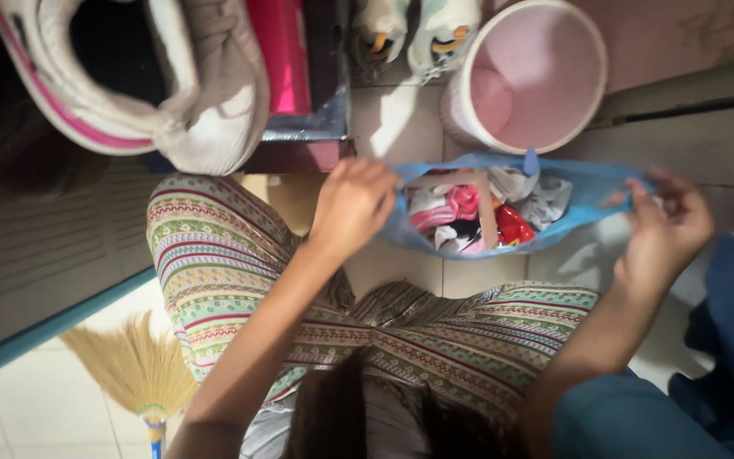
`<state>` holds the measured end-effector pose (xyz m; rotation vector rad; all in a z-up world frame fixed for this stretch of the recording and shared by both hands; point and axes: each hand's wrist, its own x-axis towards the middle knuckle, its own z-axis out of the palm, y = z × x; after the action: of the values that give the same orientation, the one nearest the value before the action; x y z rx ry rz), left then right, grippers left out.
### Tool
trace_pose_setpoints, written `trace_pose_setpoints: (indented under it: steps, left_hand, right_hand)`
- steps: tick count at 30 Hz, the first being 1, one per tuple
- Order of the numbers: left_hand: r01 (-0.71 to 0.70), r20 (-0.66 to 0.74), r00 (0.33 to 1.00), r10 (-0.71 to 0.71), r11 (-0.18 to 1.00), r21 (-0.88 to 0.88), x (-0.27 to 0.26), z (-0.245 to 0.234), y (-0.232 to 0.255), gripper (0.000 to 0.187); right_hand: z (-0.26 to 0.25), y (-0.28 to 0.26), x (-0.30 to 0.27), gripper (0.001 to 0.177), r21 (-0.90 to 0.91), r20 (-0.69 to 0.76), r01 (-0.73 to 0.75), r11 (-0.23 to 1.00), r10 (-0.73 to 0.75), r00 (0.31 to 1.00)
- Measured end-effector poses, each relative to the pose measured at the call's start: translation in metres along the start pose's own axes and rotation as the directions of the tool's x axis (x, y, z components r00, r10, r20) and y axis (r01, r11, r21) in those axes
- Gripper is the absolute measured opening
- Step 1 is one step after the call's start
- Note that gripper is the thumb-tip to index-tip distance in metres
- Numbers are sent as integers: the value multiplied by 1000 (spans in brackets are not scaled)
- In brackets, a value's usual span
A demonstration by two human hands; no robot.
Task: The person is sweeping the floor and then tidying up small items by putting them into a bag and a box.
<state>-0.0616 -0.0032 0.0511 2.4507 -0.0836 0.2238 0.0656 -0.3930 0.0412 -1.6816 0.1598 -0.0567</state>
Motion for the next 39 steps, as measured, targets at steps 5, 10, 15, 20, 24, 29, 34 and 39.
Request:
trace_pose_setpoints:
  steps: [5,10,15,20,24,29,34,39]
  left_hand:
    - [197,-276,938,-210,977,-77,-17,20,-13,28]
    - [93,33,290,-957,-6,-996,-123,164,-78,23]
    - [90,545,-173,-820,-564,-821,-195,336,-183,39]
    - [-61,627,-271,-730,-637,-768,-229,380,-220,41]
    - [-198,551,7,-834,-541,-817,-240,360,-210,36]
    - [-99,399,37,-916,-400,-911,-214,232,-139,33]
    - [19,94,20,-995,-93,-995,-193,124,-71,40]
    - [100,83,-7,-997,-83,-991,-198,53,-35,54]
  right_hand:
    - [-6,18,-2,31,-187,102,107,976,-89,991]
    - [59,-69,-30,38,-442,244,132,887,-22,970]
    - [63,-52,-9,37,-431,320,112,895,36,947]
    - [63,-2,-4,30,-388,312,172,906,-47,949]
    - [57,29,-8,29,-391,288,252,885,-142,947]
    - [43,50,3,25,-428,272,319,846,-216,938]
    - [18,74,20,22,-364,328,303,881,-184,927]
    - [17,89,19,20,-477,372,357,803,-183,910]
